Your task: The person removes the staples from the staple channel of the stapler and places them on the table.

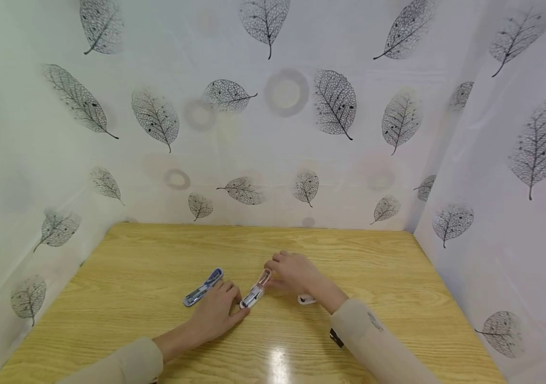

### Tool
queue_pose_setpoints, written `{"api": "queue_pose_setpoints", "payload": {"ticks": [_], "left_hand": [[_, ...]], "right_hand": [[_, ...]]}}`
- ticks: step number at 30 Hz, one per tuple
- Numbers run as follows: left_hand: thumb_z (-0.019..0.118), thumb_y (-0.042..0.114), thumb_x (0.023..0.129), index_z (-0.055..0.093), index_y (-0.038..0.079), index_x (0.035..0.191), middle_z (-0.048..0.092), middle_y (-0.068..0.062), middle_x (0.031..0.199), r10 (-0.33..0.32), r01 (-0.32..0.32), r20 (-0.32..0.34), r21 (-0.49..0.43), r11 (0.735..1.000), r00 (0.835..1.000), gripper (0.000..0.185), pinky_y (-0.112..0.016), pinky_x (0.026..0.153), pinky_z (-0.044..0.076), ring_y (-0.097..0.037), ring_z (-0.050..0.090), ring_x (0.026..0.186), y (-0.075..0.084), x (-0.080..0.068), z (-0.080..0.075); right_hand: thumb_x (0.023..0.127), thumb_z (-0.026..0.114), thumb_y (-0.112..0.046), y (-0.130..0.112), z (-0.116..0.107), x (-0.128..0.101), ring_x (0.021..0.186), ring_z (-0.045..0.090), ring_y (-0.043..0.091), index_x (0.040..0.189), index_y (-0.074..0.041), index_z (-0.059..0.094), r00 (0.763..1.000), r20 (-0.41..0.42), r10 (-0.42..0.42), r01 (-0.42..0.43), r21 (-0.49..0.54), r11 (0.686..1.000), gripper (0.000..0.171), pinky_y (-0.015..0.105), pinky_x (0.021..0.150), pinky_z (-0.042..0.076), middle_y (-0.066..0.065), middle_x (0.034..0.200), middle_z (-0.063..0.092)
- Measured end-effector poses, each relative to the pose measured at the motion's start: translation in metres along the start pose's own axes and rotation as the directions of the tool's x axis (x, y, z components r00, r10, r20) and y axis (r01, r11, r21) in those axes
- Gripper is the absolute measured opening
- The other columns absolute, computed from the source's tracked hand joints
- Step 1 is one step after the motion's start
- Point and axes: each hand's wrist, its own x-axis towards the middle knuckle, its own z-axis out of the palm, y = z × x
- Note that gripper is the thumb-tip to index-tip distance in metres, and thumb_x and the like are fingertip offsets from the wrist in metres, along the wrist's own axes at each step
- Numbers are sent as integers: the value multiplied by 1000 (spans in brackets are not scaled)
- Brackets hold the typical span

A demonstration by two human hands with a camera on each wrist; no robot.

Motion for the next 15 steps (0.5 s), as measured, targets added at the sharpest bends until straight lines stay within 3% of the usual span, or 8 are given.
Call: {"api": "queue_pose_setpoints", "payload": {"ticks": [9, 15], "left_hand": [[81, 46, 91, 65, 19, 87, 61, 4, 89, -3, 3, -1, 36, 999, 1000, 32, -32, 79, 51, -12, 52, 83, 2, -1, -1], [81, 46, 90, 65, 19, 86, 61, 3, 89, -8, 8, -10, 41, 999, 1000, 33, -32, 79, 52, -13, 53, 84, 3, -1, 1]], "right_hand": [[94, 73, -55, 3, 4, -3, 85, 67, 12, 119, -20, 74, 998, 38, 51, -52, 15, 999, 43, 23, 69, 55, -3, 101, 73], [95, 74, -49, 1, -7, -8, 92, 71, 16, 121, -18, 74, 996, 15, 93, -94, 41, 995, 40, 31, 75, 61, 0, 107, 75]]}}
